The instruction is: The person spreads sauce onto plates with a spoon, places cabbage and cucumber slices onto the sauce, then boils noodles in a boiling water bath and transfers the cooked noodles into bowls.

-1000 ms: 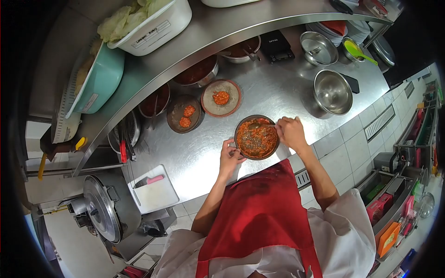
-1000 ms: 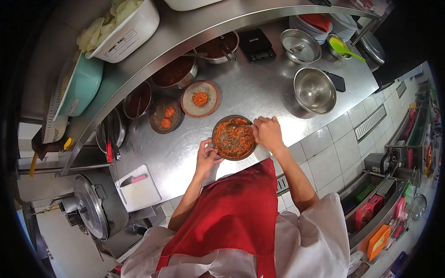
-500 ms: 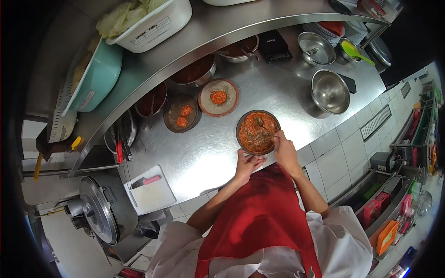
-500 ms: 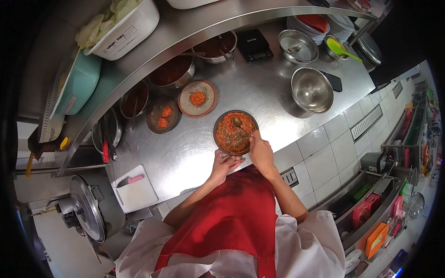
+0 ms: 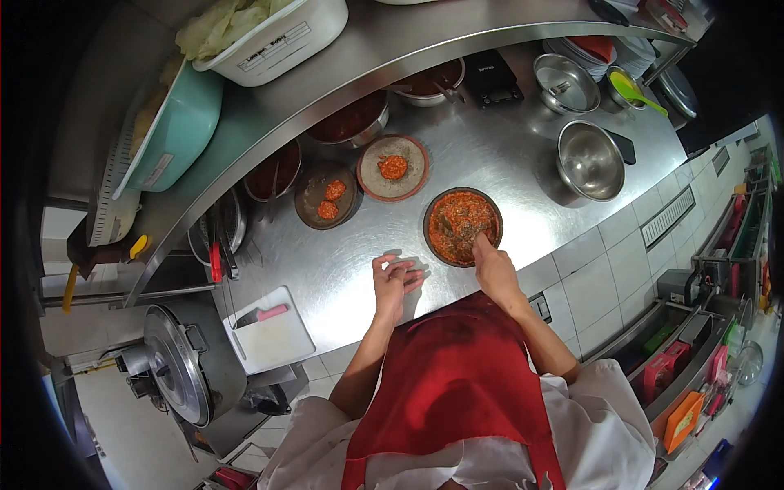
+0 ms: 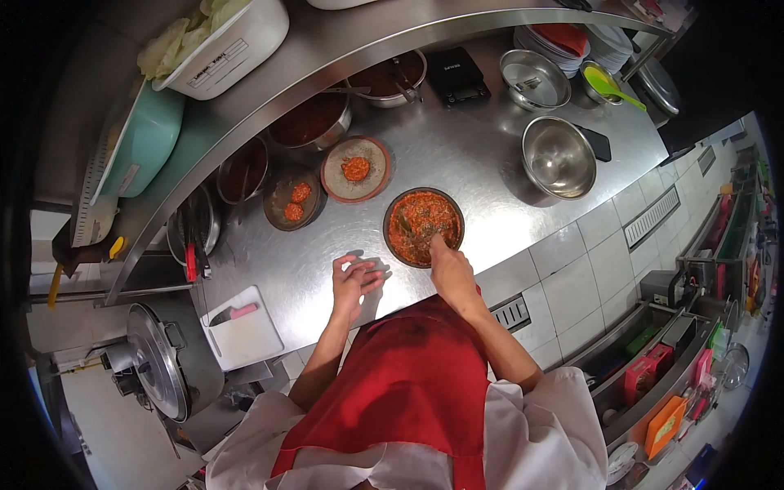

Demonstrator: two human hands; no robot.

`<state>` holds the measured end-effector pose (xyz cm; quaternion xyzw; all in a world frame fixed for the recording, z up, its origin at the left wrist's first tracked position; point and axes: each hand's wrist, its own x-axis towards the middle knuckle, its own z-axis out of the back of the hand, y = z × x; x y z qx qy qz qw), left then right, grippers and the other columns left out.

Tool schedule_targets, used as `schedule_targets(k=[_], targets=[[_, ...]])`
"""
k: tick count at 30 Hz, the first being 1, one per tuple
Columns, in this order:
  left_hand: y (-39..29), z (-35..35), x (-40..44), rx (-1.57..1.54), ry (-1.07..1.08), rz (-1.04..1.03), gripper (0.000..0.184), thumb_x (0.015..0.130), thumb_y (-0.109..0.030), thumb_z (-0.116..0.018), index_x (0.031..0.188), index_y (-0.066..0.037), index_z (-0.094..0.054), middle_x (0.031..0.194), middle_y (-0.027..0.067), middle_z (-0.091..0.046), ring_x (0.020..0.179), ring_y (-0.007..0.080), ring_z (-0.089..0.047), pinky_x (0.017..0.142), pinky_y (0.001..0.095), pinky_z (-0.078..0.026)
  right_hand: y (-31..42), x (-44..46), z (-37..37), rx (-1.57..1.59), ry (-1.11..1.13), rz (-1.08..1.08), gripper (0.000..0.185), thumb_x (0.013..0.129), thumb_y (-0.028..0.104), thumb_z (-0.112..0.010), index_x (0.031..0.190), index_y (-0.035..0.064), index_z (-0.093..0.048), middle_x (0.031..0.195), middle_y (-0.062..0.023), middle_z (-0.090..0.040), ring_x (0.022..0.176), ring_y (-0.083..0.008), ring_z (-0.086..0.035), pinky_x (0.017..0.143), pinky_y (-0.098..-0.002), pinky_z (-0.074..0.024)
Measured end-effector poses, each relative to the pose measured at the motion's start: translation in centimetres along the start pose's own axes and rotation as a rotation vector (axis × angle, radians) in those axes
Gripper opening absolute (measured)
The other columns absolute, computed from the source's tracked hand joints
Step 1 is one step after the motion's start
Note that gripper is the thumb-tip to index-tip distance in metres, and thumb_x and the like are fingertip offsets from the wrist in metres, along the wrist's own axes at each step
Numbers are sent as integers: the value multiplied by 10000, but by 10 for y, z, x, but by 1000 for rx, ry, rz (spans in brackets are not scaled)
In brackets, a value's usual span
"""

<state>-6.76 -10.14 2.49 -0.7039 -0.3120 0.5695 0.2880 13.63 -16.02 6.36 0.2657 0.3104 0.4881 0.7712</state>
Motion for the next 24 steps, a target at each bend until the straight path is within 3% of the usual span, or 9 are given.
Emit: schedule_targets(k=[5, 8, 13, 15, 17, 19, 23, 24], targets=[[-8, -10, 18, 65, 28, -65, 213, 964, -38, -431, 1176, -44, -407, 1099, 151, -563, 895, 241, -637, 732, 345, -563, -2, -1, -9, -93, 81, 46, 110, 935, 126, -416, 986, 39, -460, 773, -256, -622, 786, -476, -589, 699, -569, -437], [-11, -21, 37, 182, 63, -146, 257, 964, -80, -460, 1211, -9, -468, 1109, 146, -581, 922, 233, -639, 737, 337, -566, -7, -6, 2, -72, 112, -34, 132, 933, 141, -424, 1025, 59, -470, 798, -252, -632, 825, -479, -594, 725, -558, -449], [-19, -36, 64, 303, 123, -146, 280, 956, -111, -497, 1212, -9, -539, 1036, 110, -606, 825, 170, -619, 661, 308, -571, 3, 10, -3, -81, 73, 12, 104, 920, 143, -452, 987, 76, -495, 813, -258, -632, 829, -477, -594, 732, -566, -446], [-22, -38, 71, 341, 137, -134, 280, 950, -112, -508, 1207, -9, -544, 998, 96, -611, 791, 159, -614, 634, 302, -572, -7, -1, 12, -123, 170, 101, 85, 917, 131, -455, 962, 73, -498, 792, -259, -626, 811, -476, -594, 715, -574, -443], [-25, -38, 73, 375, 142, -119, 280, 944, -112, -519, 1202, -9, -548, 959, 83, -617, 757, 147, -609, 608, 296, -573, -10, 6, 22, -167, 145, 88, 91, 917, 132, -453, 956, 67, -502, 763, -255, -621, 772, -464, -601, 685, -563, -455], [-23, -40, 69, 399, 139, -136, 276, 931, -113, -545, 1185, -6, -561, 910, 71, -623, 714, 139, -610, 589, 298, -577, -18, 26, 24, -169, -19, 59, 87, 905, 118, -459, 918, 52, -514, 733, -248, -617, 731, -447, -608, 663, -542, -475], [3, -45, 64, 314, 51, -180, 260, 926, -114, -557, 1162, -7, -570, 895, 71, -623, 714, 140, -615, 604, 315, -584, -34, 11, 51, -340, 2, 280, 95, 882, 107, -474, 891, 46, -545, 752, -208, -629, 672, -408, -615, 624, -500, -494], [10, -46, 60, 252, 90, -112, 252, 925, -119, -561, 1152, -10, -575, 898, 74, -623, 734, 155, -626, 611, 326, -587, -37, 16, 62, -269, -103, 357, 64, 865, 86, -510, 897, 53, -554, 761, -177, -633, 677, -399, -608, 622, -487, -481]])
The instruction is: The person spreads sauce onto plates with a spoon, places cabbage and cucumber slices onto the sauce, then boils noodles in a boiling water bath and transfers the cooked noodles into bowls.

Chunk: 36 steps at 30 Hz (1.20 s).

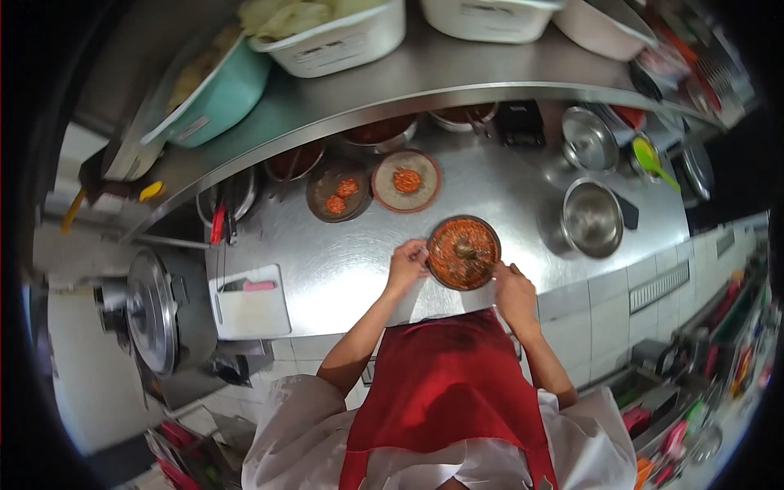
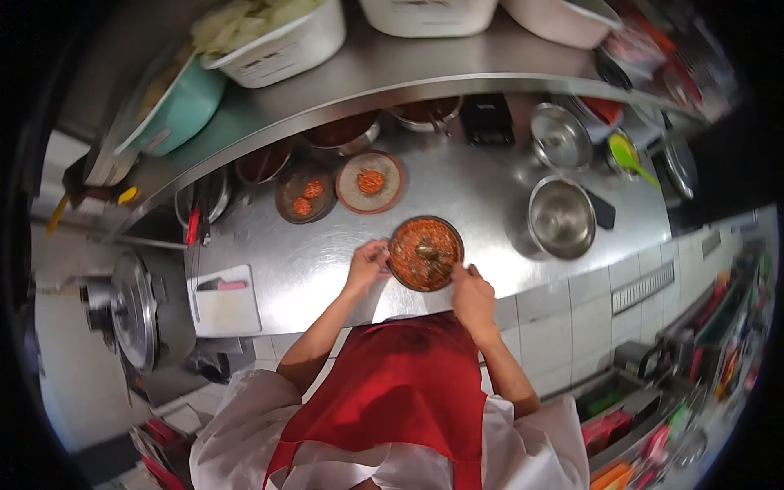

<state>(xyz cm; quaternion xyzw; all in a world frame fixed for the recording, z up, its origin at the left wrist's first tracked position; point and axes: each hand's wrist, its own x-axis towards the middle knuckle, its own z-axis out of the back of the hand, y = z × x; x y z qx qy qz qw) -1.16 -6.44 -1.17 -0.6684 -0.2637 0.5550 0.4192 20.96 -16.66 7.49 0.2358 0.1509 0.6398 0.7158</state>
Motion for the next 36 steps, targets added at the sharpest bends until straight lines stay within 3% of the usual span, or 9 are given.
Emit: schedule_targets(k=[3, 5, 9, 15, 19, 25, 30, 33, 36], targets=[[-25, 8, 9, -183, 58, 141, 250, 920, -147, -581, 1114, 5, -540, 910, 112, -623, 759, 216, -658, 628, 364, -597, -22, 23, 19, 51, -72, -110, 28, 852, 45, -563, 844, 26, -581, 700, -169, -610, 666, -332, -620, 608, -424, -466], [-49, 25, 49, -591, -427, 147, 277, 944, -151, -529, 1148, 20, -451, 906, 163, -616, 690, 268, -672, 569, 354, -598, -42, 38, 25, 331, 98, -206, 28, 848, 25, -593, 823, 15, -584, 635, -81, -569, 590, -186, -568, 556, -353, -419], [-46, 34, 98, -383, -464, -44, 270, 952, -136, -492, 1143, 27, -392, 948, 206, -602, 694, 290, -674, 561, 372, -601, -62, 63, 6, 623, 122, -105, 53, 852, 77, -609, 862, 25, -610, 647, -41, -556, 606, -103, -488, 588, -266, -419], [3, 12, -19, -506, -241, 241, 335, 919, -221, -577, 1130, 9, -454, 882, 190, -626, 768, 306, -675, 655, 412, -598, 10, 93, -6, 230, 146, 296, 41, 835, 54, -577, 870, 34, -585, 840, -141, -630, 761, -307, -617, 658, -372, -472], [14, 36, -81, -311, -550, 205, 373, 908, -300, -602, 1122, -26, -468, 832, 135, -618, 658, 221, -661, 539, 326, -568, 38, 97, -47, -38, 285, 626, 82, 832, 89, -570, 892, 44, -601, 903, -142, -622, 831, -315, -620, 745, -404, -453], [5, 100, -50, -42, -428, -101, 247, 909, -172, -577, 1107, -30, -534, 855, 90, -631, 645, 123, -617, 516, 269, -565, 60, 91, -57, -123, 185, 414, 54, 801, 78, -573, 841, 53, -598, 837, -109, -620, 826, -288, -620, 761, -405, -437], [0, 124, -43, 65, -43, -42, 251, 938, -102, -492, 1185, -69, -459, 909, 112, -596, 726, 171, -641, 601, 311, -589, 65, 56, -82, -100, 123, 338, 53, 802, 95, -601, 831, 50, -596, 842, -113, -604, 807, -319, -597, 755, -420, -442], [8, 117, -65, -43, -24, 65, 254, 948, -80, -463, 1185, -68, -374, 963, 153, -573, 742, 215, -654, 636, 351, -603, 76, 40, -89, -41, -60, 116, 32, 789, 80, -602, 809, 56, -594, 829, -108, -599, 792, -314, -593, 728, -412, -446], [19, 107, -89, -238, -140, 141, 217, 947, -136, -520, 1104, -22, -423, 823, 119, -574, 640, 197, -648, 554, 329, -600, 97, 24, -103, -47, 2, 249, 11, 762, 51, -591, 771, 54, -585, 778, -101, -579, 750, -298, -584, 695, -410, -420]])
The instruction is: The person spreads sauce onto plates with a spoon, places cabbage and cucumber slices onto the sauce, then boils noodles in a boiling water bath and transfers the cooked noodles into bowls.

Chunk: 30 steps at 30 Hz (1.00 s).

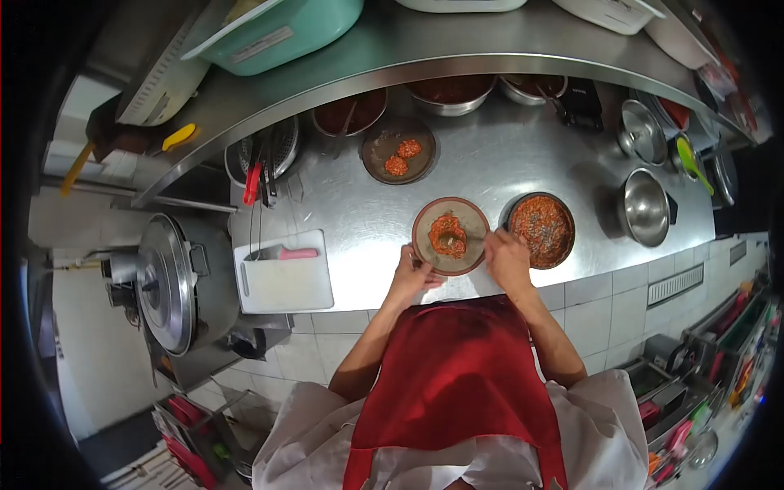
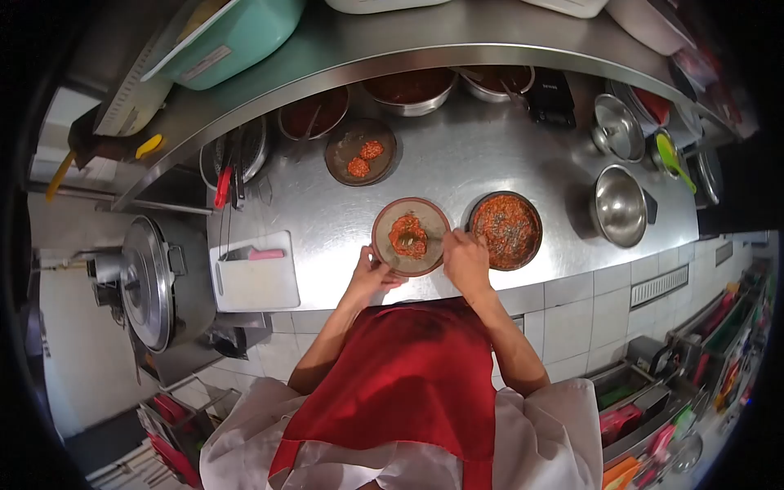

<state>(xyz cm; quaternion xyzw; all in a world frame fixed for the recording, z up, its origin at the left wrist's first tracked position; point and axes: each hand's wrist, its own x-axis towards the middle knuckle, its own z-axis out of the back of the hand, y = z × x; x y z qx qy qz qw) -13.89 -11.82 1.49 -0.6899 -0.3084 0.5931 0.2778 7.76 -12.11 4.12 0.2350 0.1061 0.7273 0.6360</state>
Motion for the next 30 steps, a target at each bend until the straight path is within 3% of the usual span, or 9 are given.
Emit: schedule_targets(k=[3, 4, 7, 11, 13, 21, 24, 27, 30], targets=[[-14, 23, -9, 370, 194, 176, 258, 934, -235, -566, 1031, -10, -487, 771, 103, -580, 597, 164, -634, 469, 301, -568, -6, 7, 0, -60, -147, -118, 42, 740, 41, -595, 777, 57, -583, 776, -95, -578, 739, -286, -583, 690, -401, -419], [-18, 27, -7, 394, 137, 178, 311, 918, -302, -591, 973, -3, -524, 729, 82, -575, 564, 138, -616, 414, 280, -534, -2, 4, 1, 37, -104, -41, 59, 727, 31, -593, 778, 59, -583, 771, -95, -575, 732, -284, -580, 684, -398, -417], [-28, 32, 18, 340, 65, -93, 298, 947, -290, -545, 1086, -32, -494, 820, 96, -603, 606, 139, -626, 471, 257, -532, 11, 2, -12, -45, -60, 39, 72, 713, 35, -602, 777, 62, -586, 763, -93, -570, 722, -283, -577, 675, -398, -415], [-35, 32, 39, 386, 160, -168, 186, 942, -145, -515, 1089, -34, -491, 801, 82, -598, 627, 126, -616, 493, 264, -576, 5, 8, -5, -19, -148, 12, 73, 711, 56, -603, 776, 63, -572, 757, -93, -563, 724, -280, -576, 665, -400, -416], [-31, 31, 34, 396, 178, -142, 171, 943, -90, -474, 1103, -31, -458, 834, 94, -587, 660, 144, -624, 520, 283, -592, 11, 5, -14, 18, -103, 15, 23, 764, 51, -600, 777, 70, -601, 738, -82, -560, 713, -277, -575, 669, -399, -411], [-6, 17, 7, 119, 91, 61, 194, 951, -24, -396, 1114, -64, -298, 984, 171, -526, 786, 256, -666, 656, 373, -617, 25, 1, -16, 21, -145, -62, 68, 707, 40, -611, 759, 71, -581, 762, -92, -564, 739, -281, -574, 691, -397, -403], [-13, 17, 5, 57, 92, 126, 158, 957, -77, -436, 1084, -52, -346, 913, 155, -564, 733, 256, -670, 626, 368, -608, 16, 1, -7, -81, -199, -204, 60, 725, 46, -603, 782, 63, -592, 768, -89, -559, 734, -275, -571, 681, -397, -393], [-32, 29, 15, 376, 201, 201, 157, 954, -160, -498, 1021, -35, -431, 795, 126, -608, 644, 204, -653, 549, 325, -573, 27, 1, -10, -44, -180, -112, 35, 739, 49, -601, 771, 59, -589, 762, -92, -558, 735, -280, -570, 677, -399, -389], [-32, 33, 45, 544, 28, -204, 211, 933, -222, -556, 972, -15, -568, 710, 77, -631, 543, 140, -598, 465, 281, -490, 20, -2, -5, -76, -192, -192, 34, 744, 50, -602, 776, 59, -591, 769, -94, -559, 749, -280, -569, 682, -399, -389]])
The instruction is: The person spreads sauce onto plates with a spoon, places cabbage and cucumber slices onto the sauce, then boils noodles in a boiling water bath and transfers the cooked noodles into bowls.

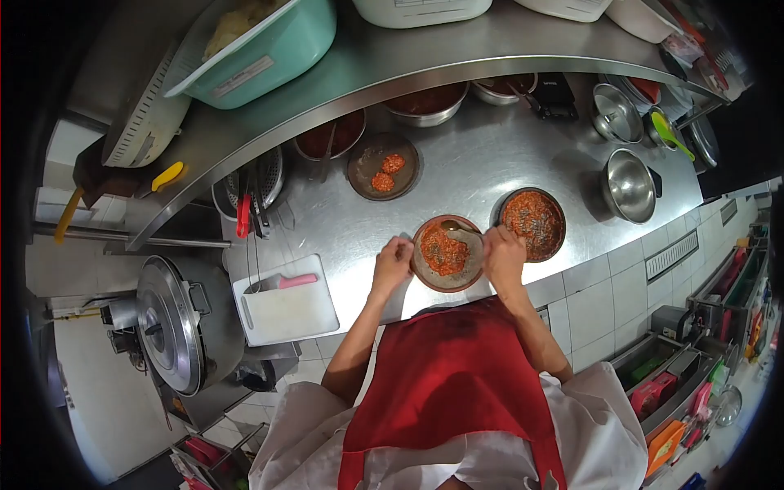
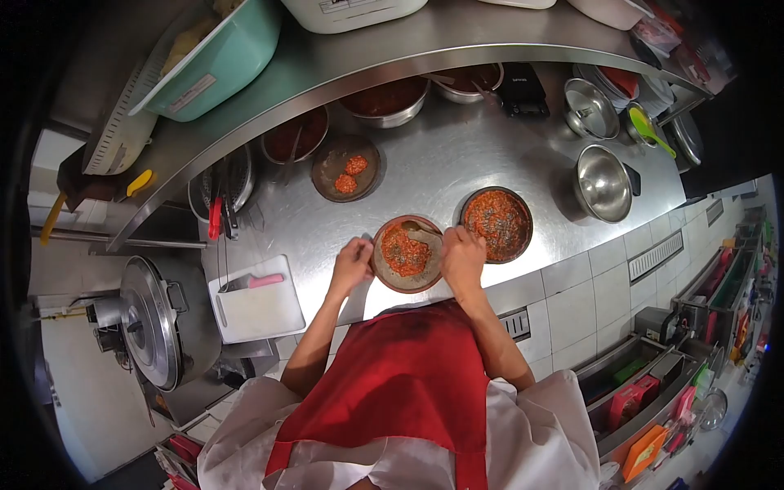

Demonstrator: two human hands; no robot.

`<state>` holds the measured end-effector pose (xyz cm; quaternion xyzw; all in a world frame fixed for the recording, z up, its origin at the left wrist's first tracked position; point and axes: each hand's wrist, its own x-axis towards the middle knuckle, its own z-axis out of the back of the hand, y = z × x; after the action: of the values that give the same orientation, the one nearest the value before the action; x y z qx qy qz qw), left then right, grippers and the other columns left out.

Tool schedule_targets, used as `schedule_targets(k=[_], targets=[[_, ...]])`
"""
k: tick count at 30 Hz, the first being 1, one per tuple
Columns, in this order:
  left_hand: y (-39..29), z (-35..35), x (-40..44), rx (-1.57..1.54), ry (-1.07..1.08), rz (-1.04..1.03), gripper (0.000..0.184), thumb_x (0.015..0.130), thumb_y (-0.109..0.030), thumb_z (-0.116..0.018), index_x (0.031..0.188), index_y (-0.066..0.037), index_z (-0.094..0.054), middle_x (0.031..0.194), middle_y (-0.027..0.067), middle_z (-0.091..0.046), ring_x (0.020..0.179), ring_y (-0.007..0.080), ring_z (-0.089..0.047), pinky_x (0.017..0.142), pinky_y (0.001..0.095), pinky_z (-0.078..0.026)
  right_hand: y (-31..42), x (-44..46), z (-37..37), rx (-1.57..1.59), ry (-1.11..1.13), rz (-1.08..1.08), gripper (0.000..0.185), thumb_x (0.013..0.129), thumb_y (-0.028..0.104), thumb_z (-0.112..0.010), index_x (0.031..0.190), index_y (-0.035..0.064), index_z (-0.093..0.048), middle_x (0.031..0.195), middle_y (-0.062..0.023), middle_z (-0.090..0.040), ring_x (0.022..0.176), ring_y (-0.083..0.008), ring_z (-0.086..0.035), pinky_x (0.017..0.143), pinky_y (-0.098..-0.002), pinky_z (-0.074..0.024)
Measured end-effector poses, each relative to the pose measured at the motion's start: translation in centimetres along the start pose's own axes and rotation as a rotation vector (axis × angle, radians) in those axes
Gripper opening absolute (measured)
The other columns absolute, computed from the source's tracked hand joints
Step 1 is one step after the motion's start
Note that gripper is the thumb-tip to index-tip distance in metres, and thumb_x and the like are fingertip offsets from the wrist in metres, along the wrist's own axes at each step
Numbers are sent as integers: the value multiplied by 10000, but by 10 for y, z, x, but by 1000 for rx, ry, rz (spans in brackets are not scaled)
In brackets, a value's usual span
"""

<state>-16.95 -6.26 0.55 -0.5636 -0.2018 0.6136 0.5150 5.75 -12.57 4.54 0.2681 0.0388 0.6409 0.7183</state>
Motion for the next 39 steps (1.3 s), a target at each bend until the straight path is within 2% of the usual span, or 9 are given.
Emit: schedule_targets(k=[2, 6, 9, 13, 17, 23, 29, 30, 39], targets=[[2, 3, 28, 111, -22, -217, 197, 921, -173, -564, 1022, -18, -630, 685, 62, -630, 510, 134, -582, 453, 271, -470, -3, 0, 6, -7, -17, -39, 47, 740, 48, -606, 782, 58, -589, 773, -99, -565, 751, -285, -573, 691, -401, -395], [-27, 9, 39, 147, 198, -195, 214, 909, -82, -559, 1105, -19, -619, 677, 78, -632, 514, 133, -589, 456, 279, -471, 3, 0, -6, 3, 23, 21, 21, 738, 50, -603, 741, 65, -588, 768, -102, -577, 736, -290, -582, 700, -409, -408], [-24, 13, 31, 170, 207, -197, 222, 902, -56, -558, 1112, -10, -610, 709, 86, -627, 537, 134, -598, 453, 278, -498, -17, -7, 15, -37, 0, -69, 32, 731, 50, -596, 758, 66, -590, 770, -96, -583, 749, -286, -588, 708, -414, -413], [-5, 6, 4, 121, 145, -223, 215, 909, -40, -536, 1115, -2, -586, 752, 97, -616, 579, 136, -613, 484, 274, -555, -13, -12, 8, 113, 150, 151, 14, 759, 47, -606, 763, 60, -605, 756, -92, -586, 715, -296, -581, 689, -410, -402], [7, -4, -22, -82, 133, -83, 192, 941, -30, -466, 1131, -20, -490, 815, 115, -606, 668, 152, -644, 563, 288, -603, -22, 5, 10, 56, 83, 23, 21, 752, 61, -609, 765, 70, -596, 784, -87, -590, 756, -279, -588, 739, -387, -424], [9, -20, -50, -430, 160, 150, 147, 955, -12, -423, 1087, -52, -374, 950, 124, -572, 750, 191, -665, 664, 314, -604, -18, 1, -9, 107, 120, 172, 26, 764, 58, -623, 773, 61, -599, 780, -85, -589, 754, -278, -587, 718, -402, -420], [5, -4, -32, -287, 155, 80, 300, 985, -124, -417, 1274, -44, -437, 999, 118, -591, 771, 194, -655, 678, 294, -567, -23, 16, -17, 151, 116, 219, 14, 771, 66, -616, 781, 65, -605, 785, -81, -590, 721, -280, -565, 697, -401, -402], [3, 0, -25, -250, 161, 54, 304, 985, -130, -420, 1275, -48, -460, 1000, 109, -591, 758, 186, -647, 675, 290, -565, -24, 21, -13, 122, 23, 193, 20, 767, 59, -612, 785, 64, -603, 790, -77, -589, 732, -277, -563, 700, -396, -395], [-25, 9, 31, -49, 257, -45, 229, 960, -147, -502, 1118, -40, -627, 870, 50, -649, 630, 98, -602, 542, 233, -548, -30, 26, -2, 159, 81, 197, 60, 744, 43, -617, 798, 66, -609, 788, -82, -585, 769, -275, -565, 740, -392, -392]])
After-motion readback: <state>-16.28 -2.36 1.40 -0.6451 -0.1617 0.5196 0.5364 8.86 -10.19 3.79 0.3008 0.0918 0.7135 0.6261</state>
